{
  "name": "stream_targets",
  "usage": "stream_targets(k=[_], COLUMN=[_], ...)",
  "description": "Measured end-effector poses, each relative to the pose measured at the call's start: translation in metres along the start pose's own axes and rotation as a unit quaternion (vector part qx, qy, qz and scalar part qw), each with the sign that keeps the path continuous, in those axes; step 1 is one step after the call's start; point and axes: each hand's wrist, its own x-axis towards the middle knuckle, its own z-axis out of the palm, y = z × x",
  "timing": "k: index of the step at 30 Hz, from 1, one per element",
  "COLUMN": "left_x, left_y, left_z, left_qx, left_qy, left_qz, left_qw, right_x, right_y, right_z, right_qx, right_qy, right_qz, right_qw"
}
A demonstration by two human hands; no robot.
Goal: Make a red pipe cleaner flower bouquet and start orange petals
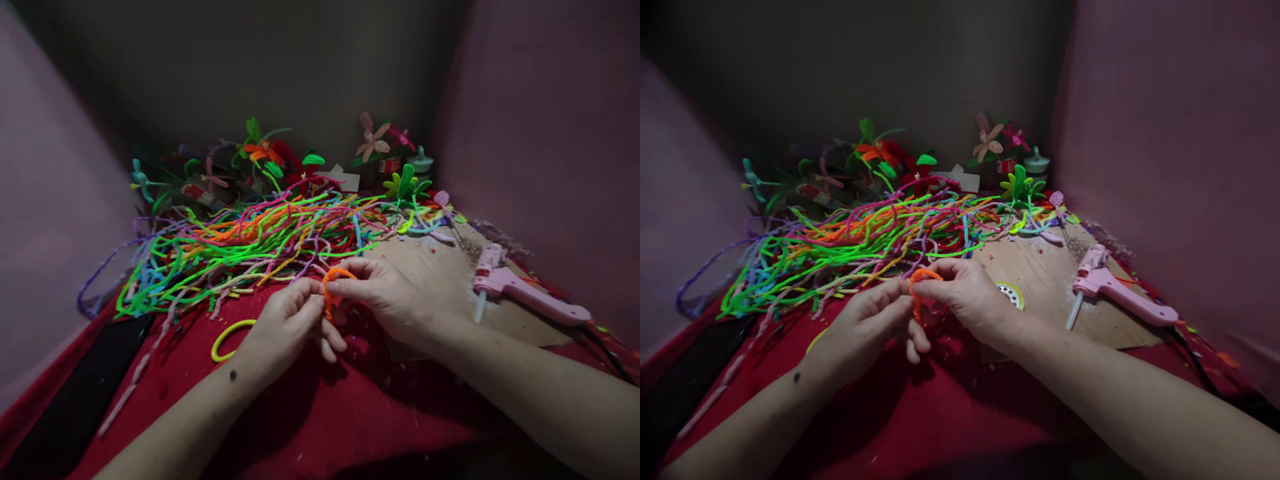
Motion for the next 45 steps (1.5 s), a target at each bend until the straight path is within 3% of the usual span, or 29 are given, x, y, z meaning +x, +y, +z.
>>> stream_targets(k=[7, 12, 17, 21, 31, 33, 35, 39, 42, 45], left_x=[0.008, 0.008, -0.001, -0.004, -0.002, -0.005, -0.008, -0.011, -0.010, -0.008], left_y=[-0.004, -0.002, 0.012, 0.015, 0.020, 0.024, 0.025, 0.022, 0.018, 0.014], left_z=[-0.013, -0.015, -0.018, -0.019, -0.031, -0.031, -0.027, -0.014, -0.010, -0.009], left_qx=[0.003, 0.109, 0.261, 0.328, 0.422, 0.398, 0.326, 0.143, 0.092, 0.103], left_qy=[-0.011, 0.026, 0.052, 0.082, 0.090, 0.125, 0.169, 0.142, 0.127, 0.148], left_qz=[-0.077, -0.091, 0.009, 0.088, 0.156, 0.163, 0.151, 0.075, 0.053, 0.080], left_qw=[0.997, 0.990, 0.964, 0.937, 0.889, 0.894, 0.918, 0.977, 0.986, 0.980], right_x=[0.002, 0.003, 0.002, 0.001, 0.002, 0.000, -0.002, -0.005, -0.007, -0.008], right_y=[0.010, 0.009, 0.005, -0.002, 0.003, 0.002, 0.002, 0.004, 0.003, 0.000], right_z=[0.002, 0.003, 0.003, 0.003, 0.003, 0.004, 0.007, 0.012, 0.014, 0.015], right_qx=[0.044, 0.076, 0.123, 0.131, 0.110, 0.086, 0.064, 0.028, -0.015, -0.084], right_qy=[0.009, 0.019, -0.011, -0.011, 0.025, 0.038, 0.054, 0.057, 0.049, 0.023], right_qz=[-0.004, -0.001, 0.015, 0.021, 0.006, 0.011, 0.013, 0.039, 0.058, 0.059], right_qw=[0.999, 0.997, 0.992, 0.991, 0.994, 0.995, 0.996, 0.997, 0.997, 0.994])
